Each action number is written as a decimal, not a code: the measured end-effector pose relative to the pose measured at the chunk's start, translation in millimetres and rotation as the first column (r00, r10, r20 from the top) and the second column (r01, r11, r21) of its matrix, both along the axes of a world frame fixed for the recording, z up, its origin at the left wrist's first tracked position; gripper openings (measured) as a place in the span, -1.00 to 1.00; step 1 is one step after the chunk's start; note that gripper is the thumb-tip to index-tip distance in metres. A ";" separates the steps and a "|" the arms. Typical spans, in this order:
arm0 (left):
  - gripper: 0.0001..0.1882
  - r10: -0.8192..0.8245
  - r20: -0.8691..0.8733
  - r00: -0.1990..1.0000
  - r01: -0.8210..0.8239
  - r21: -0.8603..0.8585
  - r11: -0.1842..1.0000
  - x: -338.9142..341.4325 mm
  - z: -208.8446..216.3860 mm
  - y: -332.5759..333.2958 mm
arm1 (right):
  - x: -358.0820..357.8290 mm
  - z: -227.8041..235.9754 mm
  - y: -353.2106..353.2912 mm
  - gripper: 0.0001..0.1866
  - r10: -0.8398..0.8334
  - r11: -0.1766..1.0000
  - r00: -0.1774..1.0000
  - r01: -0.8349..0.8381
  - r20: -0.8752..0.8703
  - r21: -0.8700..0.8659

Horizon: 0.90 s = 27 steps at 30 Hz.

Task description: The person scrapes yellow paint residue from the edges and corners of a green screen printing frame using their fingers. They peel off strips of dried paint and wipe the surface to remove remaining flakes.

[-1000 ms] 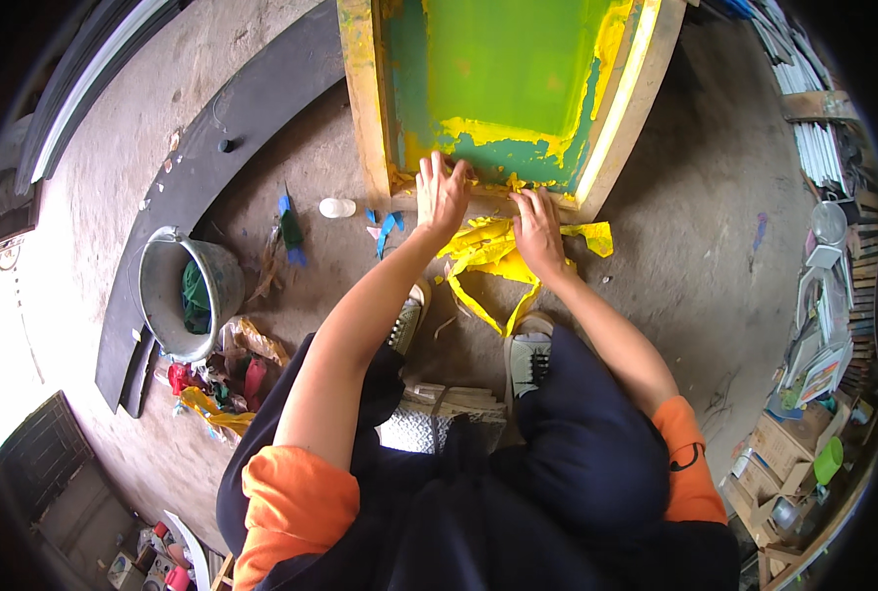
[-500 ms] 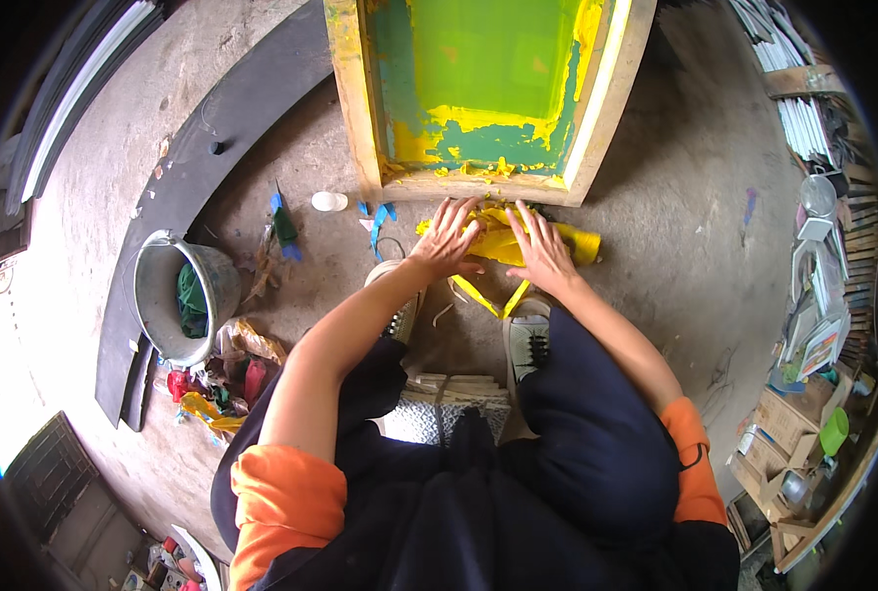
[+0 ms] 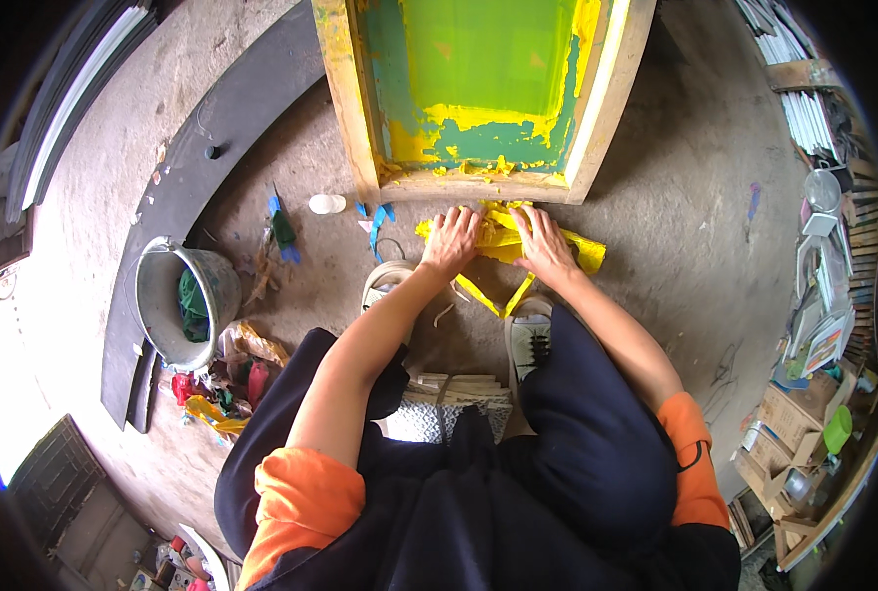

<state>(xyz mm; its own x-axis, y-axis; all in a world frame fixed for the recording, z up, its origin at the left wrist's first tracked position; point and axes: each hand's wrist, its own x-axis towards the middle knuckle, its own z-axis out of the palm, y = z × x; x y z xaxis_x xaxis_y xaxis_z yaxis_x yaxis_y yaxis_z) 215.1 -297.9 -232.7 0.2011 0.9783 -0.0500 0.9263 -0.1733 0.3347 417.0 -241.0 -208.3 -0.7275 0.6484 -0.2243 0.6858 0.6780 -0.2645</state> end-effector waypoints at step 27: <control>-0.54 0.259 -0.181 0.949 -0.299 -0.249 0.921 -45.6 17.8 -12.4 | -70.8 -12.9 18.9 -0.70 0.024 0.999 0.986 -0.016 -0.166 0.048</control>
<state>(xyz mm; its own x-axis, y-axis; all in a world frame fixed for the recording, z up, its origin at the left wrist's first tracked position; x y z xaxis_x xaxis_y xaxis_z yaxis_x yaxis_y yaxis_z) 169.6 -310.3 -214.9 -0.1068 0.9388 -0.3274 0.9649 0.1773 0.1937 346.2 -222.1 -221.3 -0.7650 0.6404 -0.0692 0.6212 0.7051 -0.3419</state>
